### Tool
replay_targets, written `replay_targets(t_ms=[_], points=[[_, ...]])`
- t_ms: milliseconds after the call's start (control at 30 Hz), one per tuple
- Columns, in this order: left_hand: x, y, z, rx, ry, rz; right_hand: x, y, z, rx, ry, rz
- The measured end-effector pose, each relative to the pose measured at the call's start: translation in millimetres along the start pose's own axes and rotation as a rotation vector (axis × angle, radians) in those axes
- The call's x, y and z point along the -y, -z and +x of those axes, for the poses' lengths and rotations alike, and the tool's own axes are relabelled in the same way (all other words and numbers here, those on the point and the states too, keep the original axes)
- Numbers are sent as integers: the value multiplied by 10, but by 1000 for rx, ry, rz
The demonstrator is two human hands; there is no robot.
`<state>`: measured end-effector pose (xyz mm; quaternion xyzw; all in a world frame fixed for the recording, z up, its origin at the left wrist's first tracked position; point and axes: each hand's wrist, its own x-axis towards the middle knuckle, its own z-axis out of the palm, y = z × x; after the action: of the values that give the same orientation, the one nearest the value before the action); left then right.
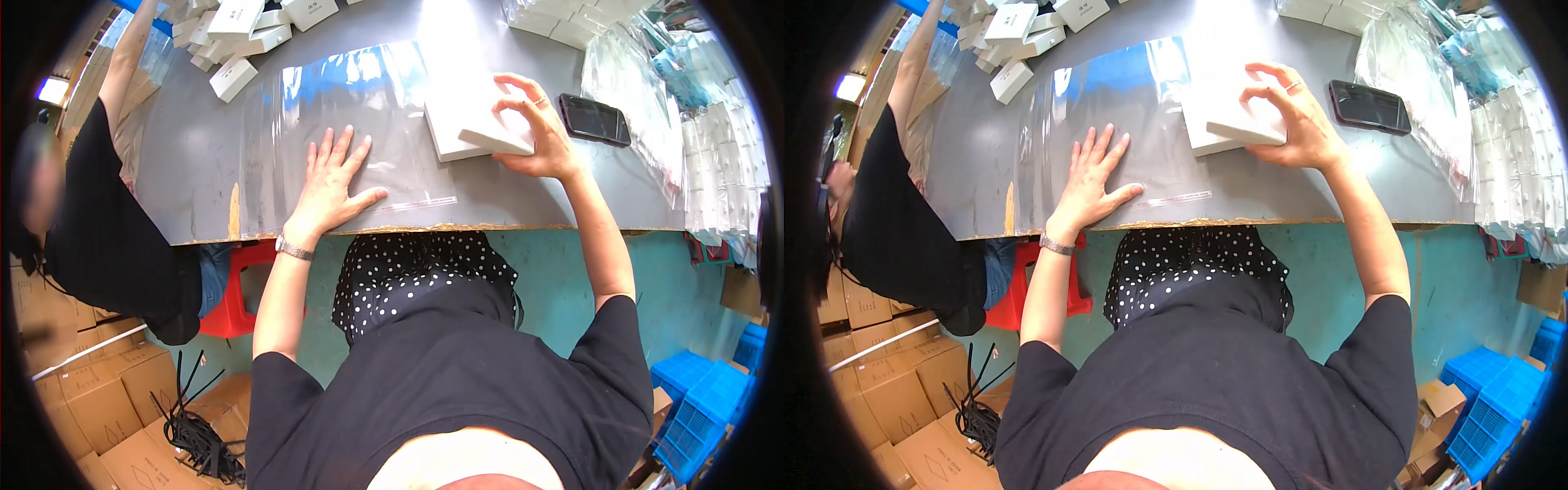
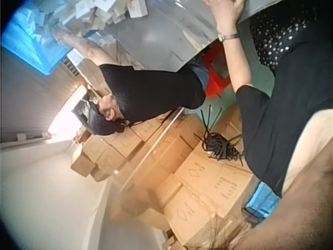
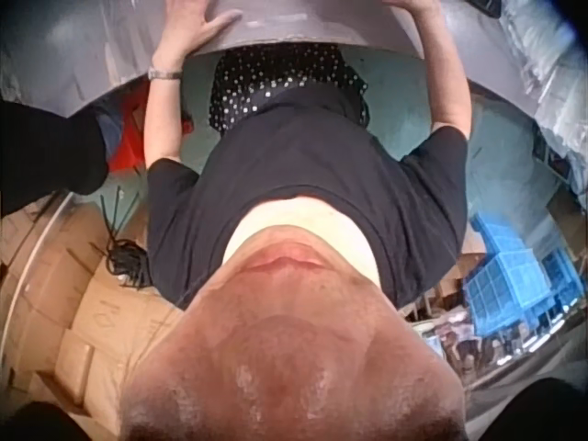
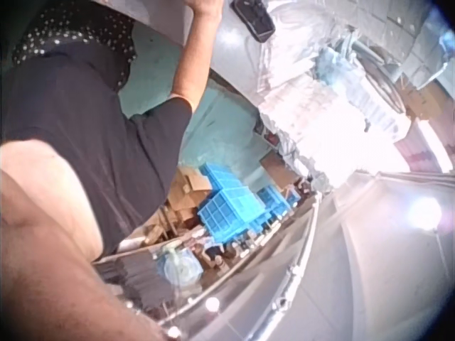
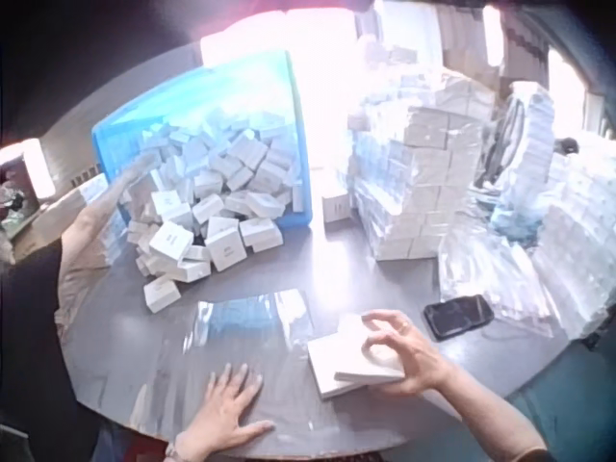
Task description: Packaging small white boxes into plastic bags and organizing them into batches.
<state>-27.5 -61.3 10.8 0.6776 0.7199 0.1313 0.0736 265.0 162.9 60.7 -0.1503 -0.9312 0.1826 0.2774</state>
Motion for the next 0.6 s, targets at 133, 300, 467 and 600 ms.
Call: replay_targets(t_ms=[133,300,467,600], points=[[-162,-29,27,36,46,1,150,-31,298,140,190,27],[-306,171,-35,167,317,22,-112,-112,348,204,78,-57],[-474,85,26,76,591,86,-224,-80,284,-117,-171,-796],[-516,60,122,-34,610,140,535,-583,146,172,311,-17]])
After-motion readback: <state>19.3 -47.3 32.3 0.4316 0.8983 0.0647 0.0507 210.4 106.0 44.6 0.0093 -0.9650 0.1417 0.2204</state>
